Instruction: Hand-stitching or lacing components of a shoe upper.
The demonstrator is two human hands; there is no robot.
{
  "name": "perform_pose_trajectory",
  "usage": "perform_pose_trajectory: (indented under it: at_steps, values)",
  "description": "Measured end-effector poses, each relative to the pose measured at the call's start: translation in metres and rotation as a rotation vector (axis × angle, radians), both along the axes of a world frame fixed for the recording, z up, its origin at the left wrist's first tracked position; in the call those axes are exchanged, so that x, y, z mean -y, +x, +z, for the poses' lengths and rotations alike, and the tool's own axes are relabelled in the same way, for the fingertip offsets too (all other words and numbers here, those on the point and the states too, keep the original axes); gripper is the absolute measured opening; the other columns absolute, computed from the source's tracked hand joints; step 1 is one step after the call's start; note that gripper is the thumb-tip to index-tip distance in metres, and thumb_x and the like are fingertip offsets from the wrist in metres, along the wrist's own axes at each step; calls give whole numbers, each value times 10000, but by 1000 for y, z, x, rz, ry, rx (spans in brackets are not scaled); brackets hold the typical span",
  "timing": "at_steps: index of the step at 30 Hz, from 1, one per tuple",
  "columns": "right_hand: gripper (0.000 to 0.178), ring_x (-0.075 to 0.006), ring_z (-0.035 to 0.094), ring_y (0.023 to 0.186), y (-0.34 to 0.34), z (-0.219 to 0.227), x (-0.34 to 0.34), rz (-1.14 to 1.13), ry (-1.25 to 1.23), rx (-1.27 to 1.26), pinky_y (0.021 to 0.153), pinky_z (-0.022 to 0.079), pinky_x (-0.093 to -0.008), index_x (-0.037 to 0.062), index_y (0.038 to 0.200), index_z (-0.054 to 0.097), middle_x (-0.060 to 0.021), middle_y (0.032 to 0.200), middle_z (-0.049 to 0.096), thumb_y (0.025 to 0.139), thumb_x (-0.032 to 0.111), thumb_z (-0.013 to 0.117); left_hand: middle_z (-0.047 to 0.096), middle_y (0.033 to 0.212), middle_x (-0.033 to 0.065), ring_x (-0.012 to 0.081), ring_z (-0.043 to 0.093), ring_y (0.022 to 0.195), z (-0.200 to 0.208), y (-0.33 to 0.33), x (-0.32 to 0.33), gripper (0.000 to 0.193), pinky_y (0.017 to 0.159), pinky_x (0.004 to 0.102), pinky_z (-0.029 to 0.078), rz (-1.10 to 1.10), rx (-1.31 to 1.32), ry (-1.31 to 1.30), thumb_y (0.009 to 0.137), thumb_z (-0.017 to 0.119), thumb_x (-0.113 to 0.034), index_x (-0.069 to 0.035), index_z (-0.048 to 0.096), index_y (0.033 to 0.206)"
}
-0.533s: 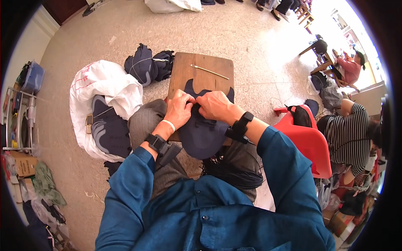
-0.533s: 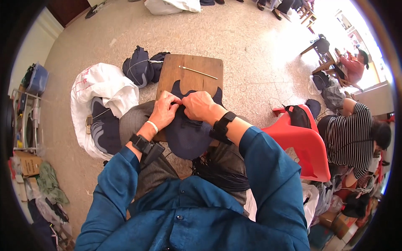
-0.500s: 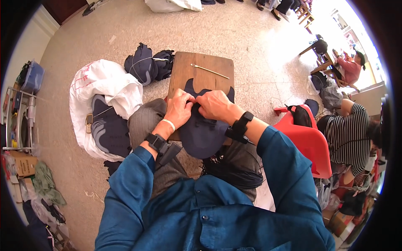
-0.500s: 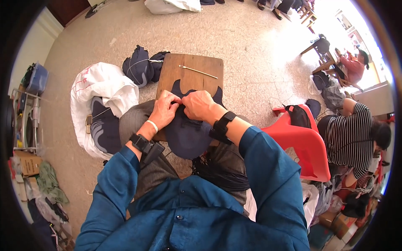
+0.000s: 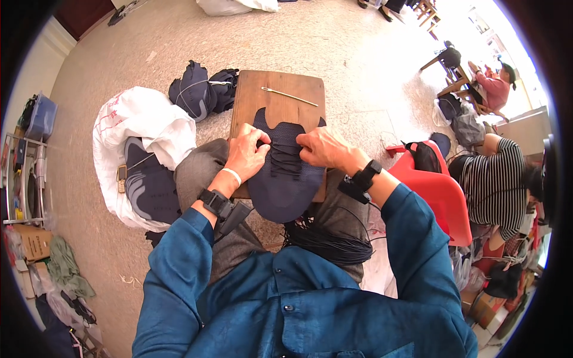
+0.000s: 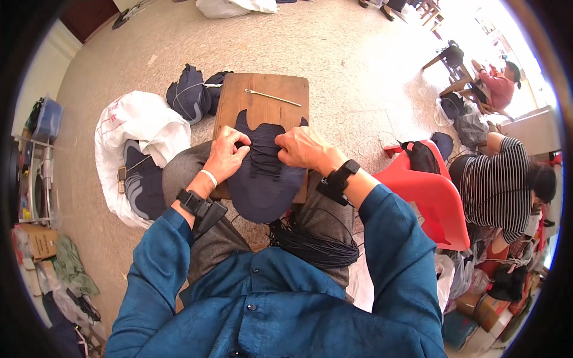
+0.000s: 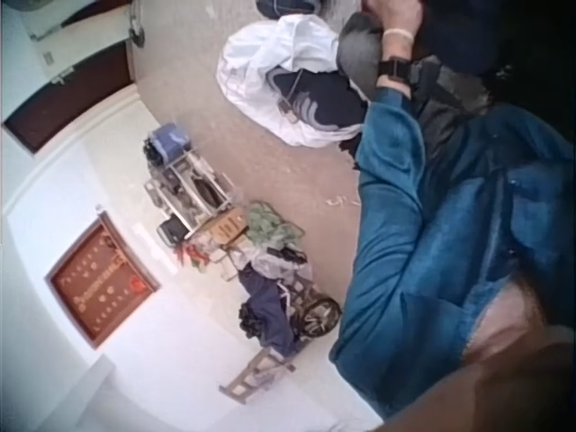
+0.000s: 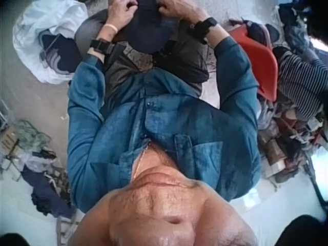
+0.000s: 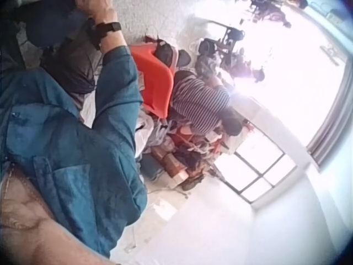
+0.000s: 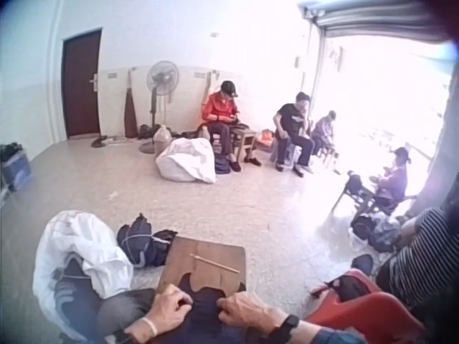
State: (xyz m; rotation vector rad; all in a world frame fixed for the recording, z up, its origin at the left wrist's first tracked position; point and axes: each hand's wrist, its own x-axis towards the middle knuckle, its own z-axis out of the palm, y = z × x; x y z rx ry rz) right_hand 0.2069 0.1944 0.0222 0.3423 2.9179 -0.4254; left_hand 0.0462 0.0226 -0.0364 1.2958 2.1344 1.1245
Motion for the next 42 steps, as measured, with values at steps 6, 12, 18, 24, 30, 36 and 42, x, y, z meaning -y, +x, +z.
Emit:
perform_pose_trajectory:
  at_steps: [6, 12, 18, 24, 30, 36, 42]
  values:
    - [155, -370, 671, 702, 5, -14, -3, -159, -264, -223, 660, 531, -449, 24, 829, 660, -183, 734, 672, 825, 173, 618, 576, 1017, 89, 170, 587, 677, 1, 1, -4, 158, 666, 313, 517, -19, -54, 13, 837, 753, -98, -46, 694, 973]
    - [156, -380, 674, 738, 15, -25, -4, -216, -461, -369, 680, 530, -453, 31, 838, 667, -174, 758, 681, 848, 186, 651, 608, 1037, 95, 202, 614, 723, 19, 18, -23, 197, 685, 321, 517, -141, -140, 200, 852, 717, -39, -33, 683, 1047]
    - [153, -365, 694, 794, 26, -37, 8, -247, -392, -432, 699, 544, -439, 46, 924, 687, -178, 823, 697, 891, 195, 679, 643, 876, 94, 254, 643, 790, 9, 27, -38, 147, 705, 334, 503, -276, -121, 229, 836, 704, 2, -15, 704, 982]
    - [116, -365, 700, 827, 41, -35, 26, -582, -488, -619, 721, 547, -423, 24, 980, 676, -182, 847, 702, 909, 110, 649, 635, 836, 89, 196, 608, 705, 12, 25, -33, 70, 632, 306, 474, -160, -85, 243, 842, 734, -16, -15, 720, 910]
    - [194, -375, 680, 930, 37, -51, 36, -528, -412, -618, 796, 547, -445, 18, 1066, 665, -192, 1013, 689, 890, 97, 650, 644, 857, 115, 273, 645, 771, 20, 30, -35, 69, 684, 359, 501, -162, -63, 153, 863, 712, -49, -27, 709, 929]
    - [238, -383, 668, 911, 39, -49, 46, -510, -390, -581, 784, 541, -453, 22, 1106, 649, -183, 968, 651, 889, 117, 667, 646, 857, 130, 332, 657, 811, 21, 18, -28, 65, 704, 398, 509, -151, -328, 155, 878, 669, -50, -29, 700, 932]
    - [254, -399, 656, 914, 39, -54, 50, -527, -333, -614, 782, 541, -465, 29, 1137, 628, -175, 1019, 633, 896, 104, 652, 624, 873, 125, 343, 641, 864, 17, 21, -23, 61, 797, 433, 502, -208, -514, 105, 838, 670, -56, -34, 676, 895]
